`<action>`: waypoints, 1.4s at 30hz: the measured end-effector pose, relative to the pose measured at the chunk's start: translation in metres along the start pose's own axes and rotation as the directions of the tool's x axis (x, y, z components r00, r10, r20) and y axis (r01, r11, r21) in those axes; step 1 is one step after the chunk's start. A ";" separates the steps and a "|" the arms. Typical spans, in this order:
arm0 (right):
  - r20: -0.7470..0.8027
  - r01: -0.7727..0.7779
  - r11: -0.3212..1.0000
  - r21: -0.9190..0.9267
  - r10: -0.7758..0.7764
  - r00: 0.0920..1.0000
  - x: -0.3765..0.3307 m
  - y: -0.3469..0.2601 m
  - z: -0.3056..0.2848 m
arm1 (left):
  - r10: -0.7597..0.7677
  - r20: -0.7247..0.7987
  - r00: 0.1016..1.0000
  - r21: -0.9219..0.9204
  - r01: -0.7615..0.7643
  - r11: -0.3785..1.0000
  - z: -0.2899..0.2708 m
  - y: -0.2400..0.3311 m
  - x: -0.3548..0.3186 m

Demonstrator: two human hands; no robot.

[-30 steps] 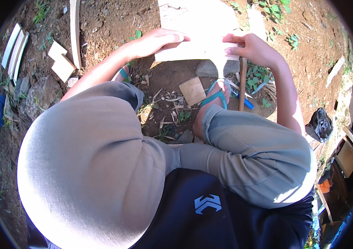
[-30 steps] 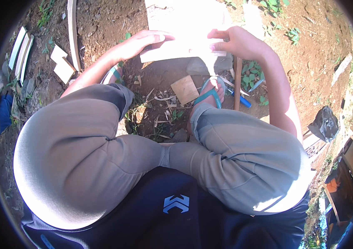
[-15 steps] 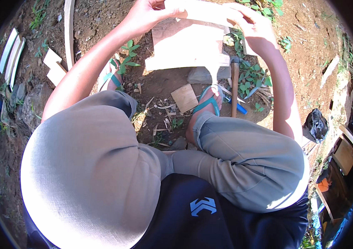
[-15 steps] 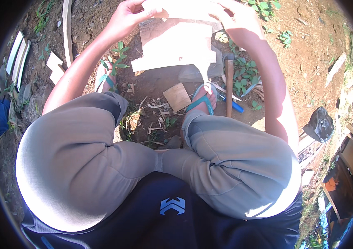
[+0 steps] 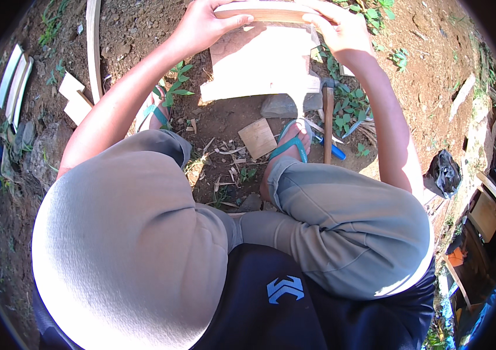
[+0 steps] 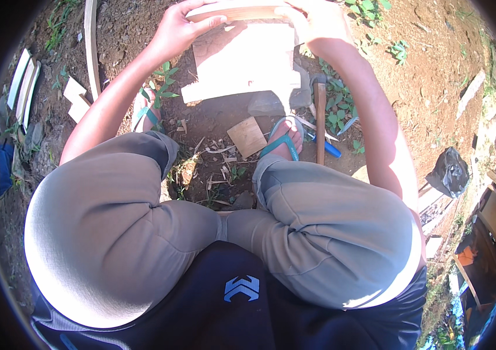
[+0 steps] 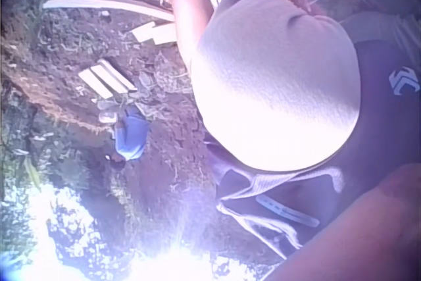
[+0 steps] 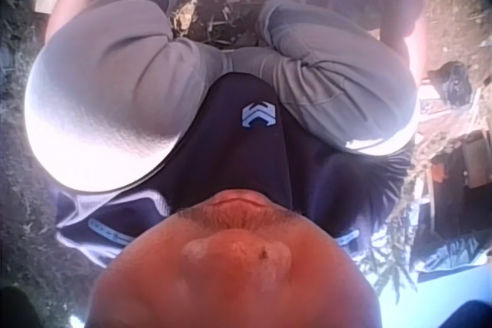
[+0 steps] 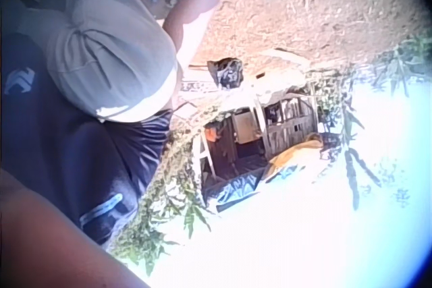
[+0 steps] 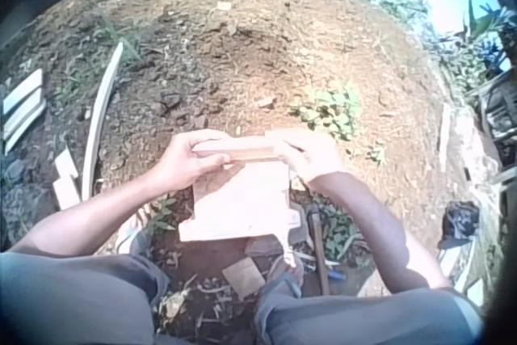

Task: The person hammers nails into wood pieces to assemble a wooden structure while sitting on the ground outdoors.

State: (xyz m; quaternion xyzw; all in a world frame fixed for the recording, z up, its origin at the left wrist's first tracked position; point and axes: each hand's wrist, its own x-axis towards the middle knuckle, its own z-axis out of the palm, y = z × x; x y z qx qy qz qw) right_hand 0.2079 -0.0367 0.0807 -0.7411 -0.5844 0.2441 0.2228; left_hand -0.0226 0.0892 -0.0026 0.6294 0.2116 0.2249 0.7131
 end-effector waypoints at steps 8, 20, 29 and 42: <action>-0.019 0.186 0.980 -0.074 -0.188 0.982 -0.003 0.040 0.014 | 0.094 -0.039 0.995 0.496 -0.063 0.866 -0.001 -0.013 -0.007; -0.069 0.029 0.845 0.534 0.009 0.998 -0.002 0.084 0.028 | 0.109 -0.093 0.990 0.486 -0.050 0.873 0.002 -0.034 -0.013; 0.517 -0.625 0.459 0.631 0.352 0.780 -0.040 0.182 0.073 | -0.036 -0.204 0.978 0.196 0.077 0.977 0.000 -0.038 -0.014; 0.449 -0.500 0.577 0.645 0.243 0.860 -0.070 0.175 -0.064 | 0.177 -0.554 0.814 0.180 -0.091 0.979 -0.070 0.009 -0.004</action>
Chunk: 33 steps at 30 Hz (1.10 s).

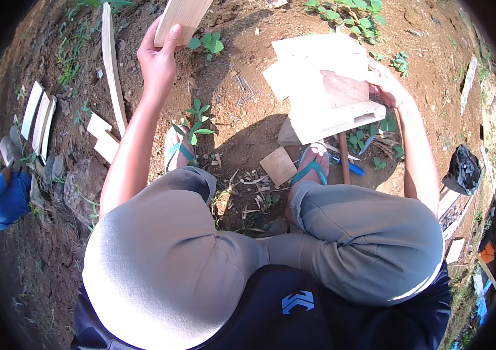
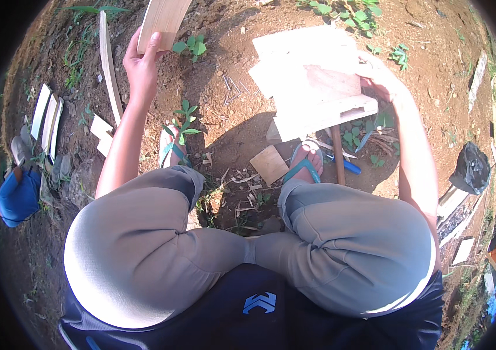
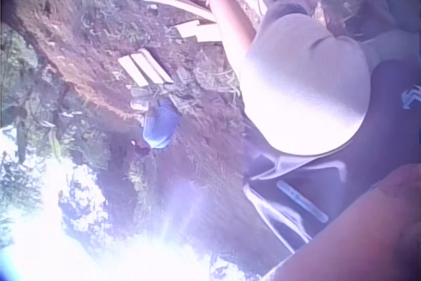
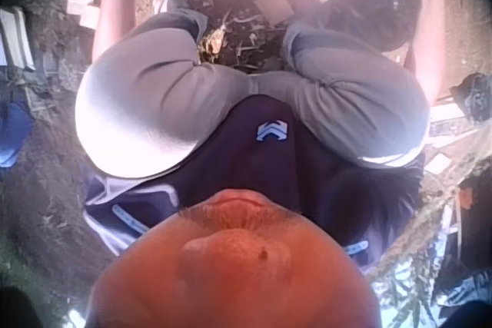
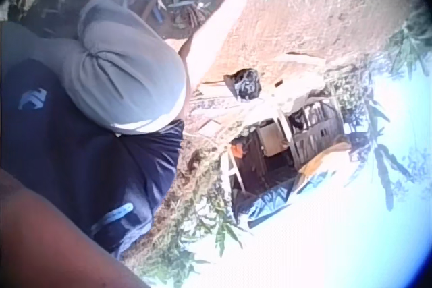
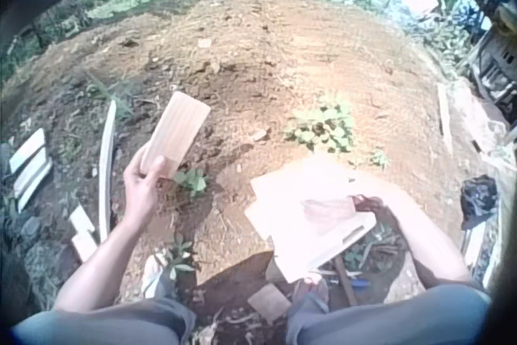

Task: The person hammers nails into wood pieces to assemble a wooden structure while sitting on the ground outdoors.

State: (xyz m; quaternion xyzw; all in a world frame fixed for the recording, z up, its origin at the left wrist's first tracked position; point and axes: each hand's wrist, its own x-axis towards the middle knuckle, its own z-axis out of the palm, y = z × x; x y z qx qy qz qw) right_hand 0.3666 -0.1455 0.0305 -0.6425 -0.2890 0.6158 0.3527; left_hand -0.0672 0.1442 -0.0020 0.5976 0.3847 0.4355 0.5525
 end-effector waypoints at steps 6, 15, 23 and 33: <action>0.009 -0.121 0.989 0.079 0.121 0.993 -0.008 0.000 -0.041 | 0.013 0.006 1.000 0.044 -0.013 0.999 -0.004 0.004 0.006; 0.151 -0.061 0.935 -0.348 0.120 0.981 0.071 -0.003 0.061 | -0.018 0.087 0.996 0.114 0.008 0.993 0.020 0.008 -0.009; 0.023 0.082 0.676 -0.733 -0.096 0.995 0.084 -0.002 0.064 | -0.114 0.154 0.982 0.165 0.088 0.982 0.017 0.004 -0.019; -0.215 -0.116 0.915 -0.385 0.033 0.976 0.098 0.047 0.048 | -0.155 0.234 0.960 0.142 0.124 0.982 0.031 0.002 -0.033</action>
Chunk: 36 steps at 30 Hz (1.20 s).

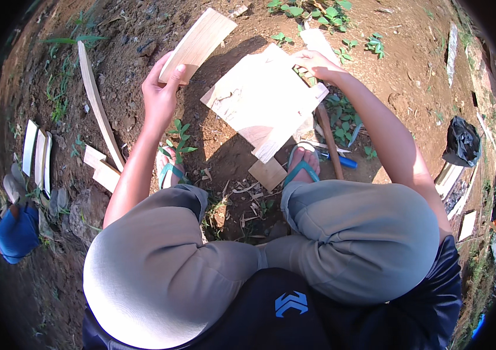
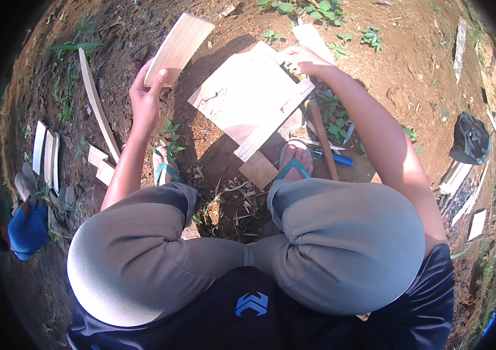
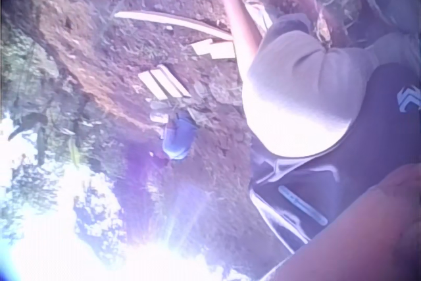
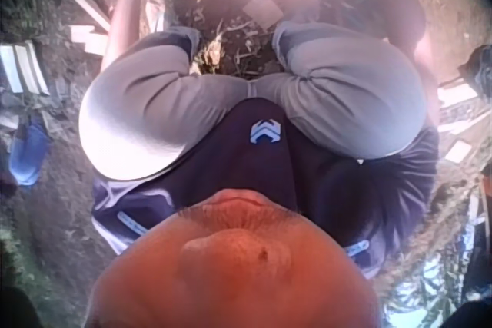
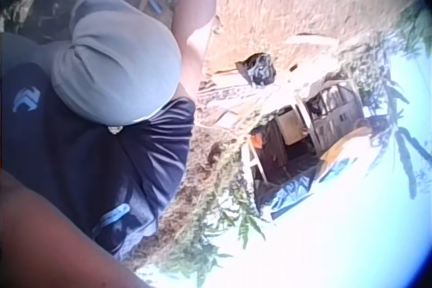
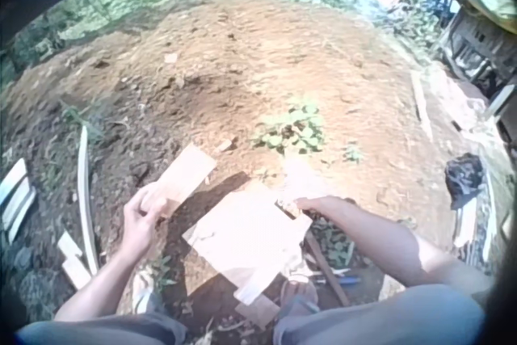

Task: The person hammers nails into wood pieces to assemble a wooden structure while sitting on the ground outdoors.

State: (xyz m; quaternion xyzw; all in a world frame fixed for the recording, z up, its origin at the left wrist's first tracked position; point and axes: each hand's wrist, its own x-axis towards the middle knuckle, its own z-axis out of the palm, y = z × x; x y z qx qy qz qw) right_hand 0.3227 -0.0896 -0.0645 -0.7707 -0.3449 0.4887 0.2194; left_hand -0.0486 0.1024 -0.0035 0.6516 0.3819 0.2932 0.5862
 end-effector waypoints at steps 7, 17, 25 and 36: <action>0.152 -0.165 0.875 0.456 0.106 0.983 0.000 -0.003 0.007 | -0.024 -0.055 0.998 -0.108 0.018 0.994 0.001 -0.002 0.001; 0.276 -0.236 0.711 0.662 0.062 0.959 -0.011 0.000 0.013 | -0.008 -0.083 0.997 -0.130 -0.003 0.992 -0.009 -0.010 0.000; 0.151 -0.181 0.933 0.311 0.140 0.979 -0.001 -0.035 0.026 | -0.011 -0.104 0.994 -0.134 -0.003 0.991 -0.006 -0.009 0.004; 0.138 0.250 0.968 0.020 -0.250 0.958 -0.015 -0.082 0.062 | -0.026 -0.183 0.983 -0.077 0.012 0.997 -0.012 -0.009 -0.003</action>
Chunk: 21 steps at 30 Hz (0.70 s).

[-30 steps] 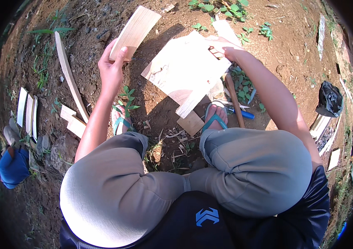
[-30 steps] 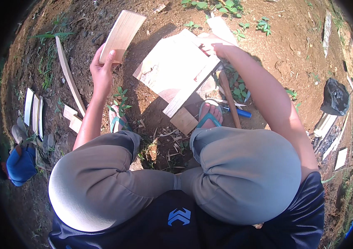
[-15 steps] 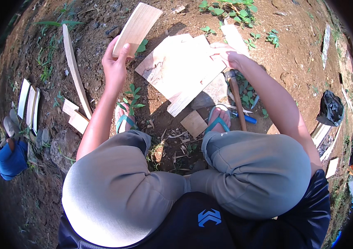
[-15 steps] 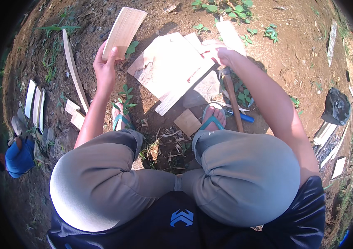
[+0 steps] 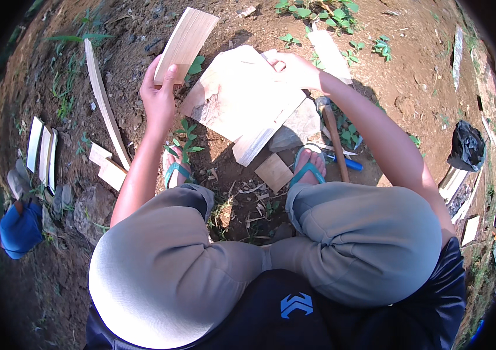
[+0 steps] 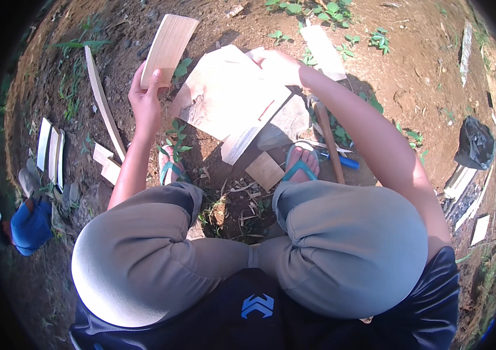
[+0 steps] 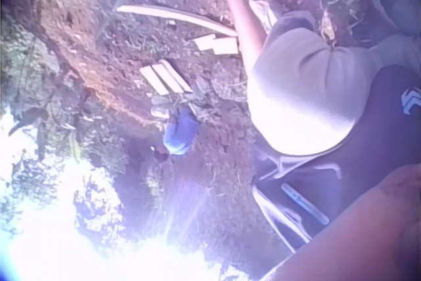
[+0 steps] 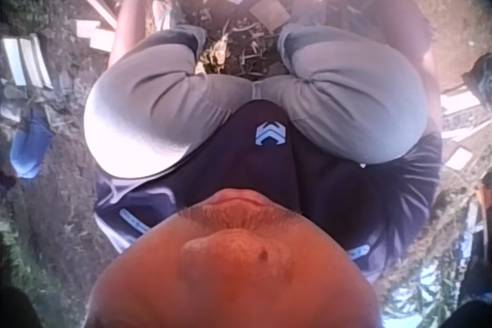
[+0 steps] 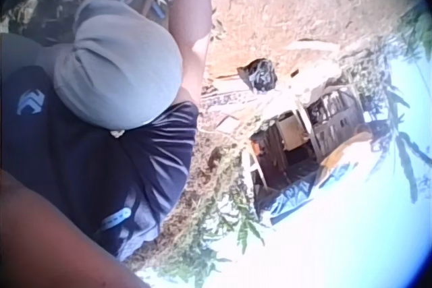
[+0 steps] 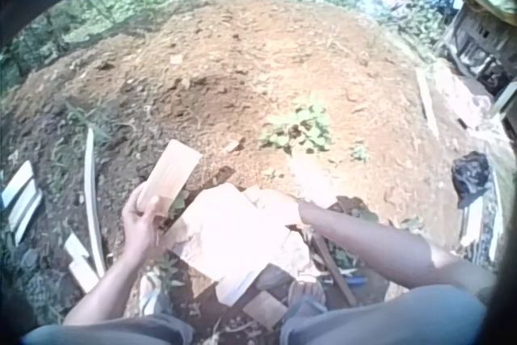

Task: The person hammers nails into wood pieces to assemble a wooden structure while sitting on the ground outdoors.

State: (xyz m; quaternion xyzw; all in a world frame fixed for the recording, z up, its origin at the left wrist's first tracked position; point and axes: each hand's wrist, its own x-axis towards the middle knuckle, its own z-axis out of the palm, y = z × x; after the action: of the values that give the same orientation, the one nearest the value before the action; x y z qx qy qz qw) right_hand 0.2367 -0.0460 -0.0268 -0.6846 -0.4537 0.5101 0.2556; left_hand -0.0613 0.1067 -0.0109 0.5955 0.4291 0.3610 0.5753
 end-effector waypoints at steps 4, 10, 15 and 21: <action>0.044 0.035 0.984 0.174 -0.044 0.998 0.015 0.036 -0.001 | 0.030 0.029 0.999 -0.033 -0.029 0.999 0.011 0.007 0.003; 0.067 -0.100 0.972 0.214 0.088 0.994 -0.003 -0.011 -0.010 | 0.025 0.004 1.000 -0.033 -0.025 0.999 -0.003 0.007 0.004; 0.028 -0.190 0.965 0.182 0.188 0.982 -0.037 0.020 -0.050 | 0.041 0.031 0.999 -0.025 -0.040 0.999 -0.001 0.009 0.008; -0.040 -0.386 0.854 0.349 0.425 0.904 -0.061 0.062 -0.038 | 0.033 0.199 0.979 0.080 -0.049 0.996 0.024 0.011 0.003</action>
State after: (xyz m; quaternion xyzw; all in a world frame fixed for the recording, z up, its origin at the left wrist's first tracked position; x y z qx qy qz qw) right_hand 0.2903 -0.1239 -0.0348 -0.7402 -0.1907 0.5809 0.2799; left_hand -0.0370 0.1012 -0.0020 0.6609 0.3723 0.2934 0.5819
